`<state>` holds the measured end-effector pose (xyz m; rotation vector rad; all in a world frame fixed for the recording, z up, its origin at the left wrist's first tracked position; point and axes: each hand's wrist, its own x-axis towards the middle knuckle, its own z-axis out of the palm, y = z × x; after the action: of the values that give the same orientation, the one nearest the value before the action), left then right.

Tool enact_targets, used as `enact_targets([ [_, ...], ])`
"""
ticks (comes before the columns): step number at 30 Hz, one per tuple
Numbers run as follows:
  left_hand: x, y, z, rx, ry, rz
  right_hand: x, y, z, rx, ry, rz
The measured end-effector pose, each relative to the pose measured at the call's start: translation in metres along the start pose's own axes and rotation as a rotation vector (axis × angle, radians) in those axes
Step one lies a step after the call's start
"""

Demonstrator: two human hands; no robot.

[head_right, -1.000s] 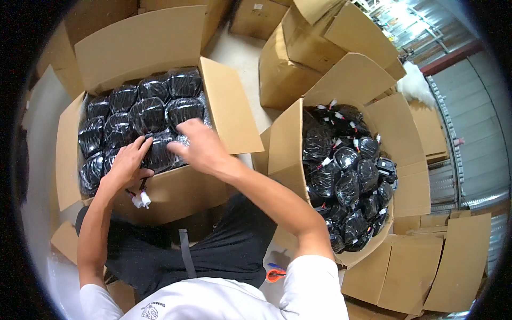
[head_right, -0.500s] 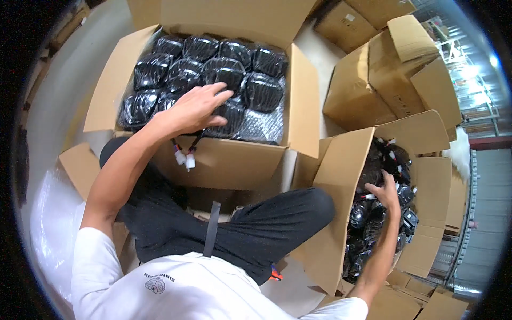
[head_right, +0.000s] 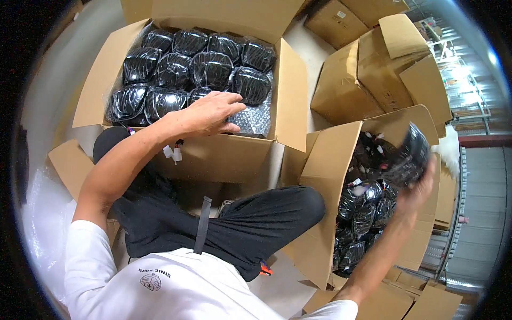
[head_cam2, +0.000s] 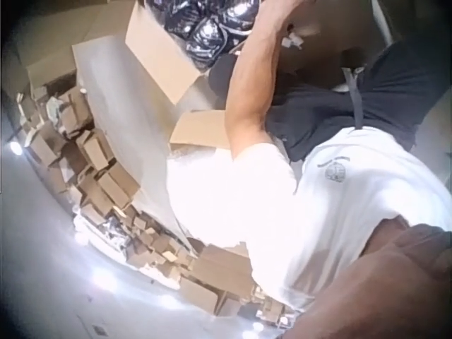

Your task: The person packs vehicle lights by transferring them one by one from one cardboard box and arranging them in layers into another box, placing bubble wrap sheets beneath and between each layer.

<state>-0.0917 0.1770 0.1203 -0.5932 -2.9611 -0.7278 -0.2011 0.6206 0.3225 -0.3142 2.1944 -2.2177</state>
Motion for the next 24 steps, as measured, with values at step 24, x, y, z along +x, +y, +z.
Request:
enact_targets([
  [24,-0.007,-0.003,-0.008,0.144,0.093,-0.049,-0.016,0.216,0.235,-1.075,-0.576,-0.434],
])
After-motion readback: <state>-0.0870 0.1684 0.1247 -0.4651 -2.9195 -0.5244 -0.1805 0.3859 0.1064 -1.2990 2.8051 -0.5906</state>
